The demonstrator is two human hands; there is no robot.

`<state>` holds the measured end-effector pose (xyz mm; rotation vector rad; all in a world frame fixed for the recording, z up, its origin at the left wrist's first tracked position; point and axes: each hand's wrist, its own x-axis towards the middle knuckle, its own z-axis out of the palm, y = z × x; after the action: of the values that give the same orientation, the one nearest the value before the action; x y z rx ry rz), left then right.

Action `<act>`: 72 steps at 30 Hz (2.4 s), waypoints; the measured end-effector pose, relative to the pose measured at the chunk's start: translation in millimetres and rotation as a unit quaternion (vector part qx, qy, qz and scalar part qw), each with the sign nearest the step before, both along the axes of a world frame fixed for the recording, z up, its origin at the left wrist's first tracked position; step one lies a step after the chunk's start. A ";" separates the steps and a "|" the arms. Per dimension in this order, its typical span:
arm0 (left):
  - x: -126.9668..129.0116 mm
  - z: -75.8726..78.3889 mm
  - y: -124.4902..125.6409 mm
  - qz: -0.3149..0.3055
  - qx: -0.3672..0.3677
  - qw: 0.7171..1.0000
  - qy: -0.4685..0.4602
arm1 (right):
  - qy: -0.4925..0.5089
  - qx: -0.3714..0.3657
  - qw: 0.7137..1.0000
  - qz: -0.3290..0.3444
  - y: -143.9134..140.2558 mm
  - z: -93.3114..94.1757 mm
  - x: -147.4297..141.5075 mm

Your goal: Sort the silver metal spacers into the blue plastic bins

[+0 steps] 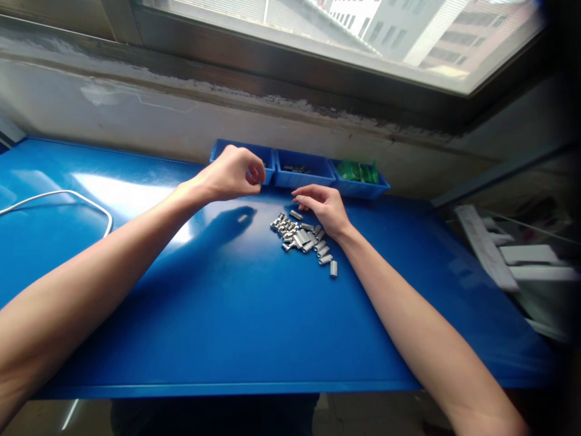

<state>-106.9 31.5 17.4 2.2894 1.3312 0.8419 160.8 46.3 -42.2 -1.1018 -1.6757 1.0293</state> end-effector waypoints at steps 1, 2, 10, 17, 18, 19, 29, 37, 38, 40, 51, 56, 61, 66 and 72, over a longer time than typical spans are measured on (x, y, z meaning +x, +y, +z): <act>0.5 -2.6 3.0 0.039 0.028 0.998 -0.041 | -0.001 0.000 1.000 0.001 0.1 -0.1 0.2; 0.9 -5.3 6.0 0.074 0.049 0.993 -0.073 | 0.000 -0.001 1.000 0.003 0.3 -0.2 0.4; 1.3 -19.9 16.4 0.155 0.070 0.975 -0.146 | 0.008 -0.004 1.000 0.010 -0.1 -0.6 0.9; 13.1 -31.1 5.8 0.047 0.107 0.990 -0.078 | -0.020 -0.023 0.998 0.046 -3.6 8.8 2.5; 15.0 -35.4 5.1 0.020 0.109 0.992 -0.065 | -0.041 -0.027 0.997 0.067 -4.6 11.9 4.0; 16.8 -40.0 4.7 -0.005 0.108 0.993 -0.054 | -0.068 -0.029 0.993 0.091 -5.6 15.1 5.7; 18.3 -62.0 5.1 -0.026 0.064 0.994 -0.082 | -0.149 0.019 0.980 0.132 -9.7 14.7 15.5; 17.3 -63.8 5.3 -0.044 0.078 0.994 -0.069 | -0.167 0.068 0.977 0.115 -12.9 13.8 11.5; 17.3 -63.6 5.1 -0.043 0.076 0.994 -0.068 | -0.161 0.067 0.978 0.111 -13.4 13.4 10.6; 17.5 -63.0 4.5 -0.043 0.070 0.994 -0.068 | -0.121 0.054 0.986 0.100 -13.8 11.9 8.1; 18.5 -61.7 2.3 -0.064 0.084 0.993 -0.048 | 0.129 -0.075 0.987 -0.056 -1.5 4.2 1.6; 19.8 -61.4 0.9 -0.168 0.104 0.980 0.031 | 0.175 -0.089 0.977 -0.083 4.1 3.7 0.7; 21.7 -59.5 -0.8 -0.202 0.103 0.965 0.131 | 0.186 -0.007 0.980 -0.062 7.9 8.4 4.4; 23.1 -57.5 -0.7 -0.217 0.074 0.955 0.189 | 0.189 0.008 0.981 -0.038 7.1 10.6 5.8; 23.7 -60.7 0.4 -0.216 0.102 0.957 0.164 | 0.150 0.034 0.988 -0.018 5.9 6.9 4.4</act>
<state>-83.3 31.9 -43.3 2.8297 0.8243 0.4828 165.1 52.2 -35.3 -0.8818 -1.4329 1.0498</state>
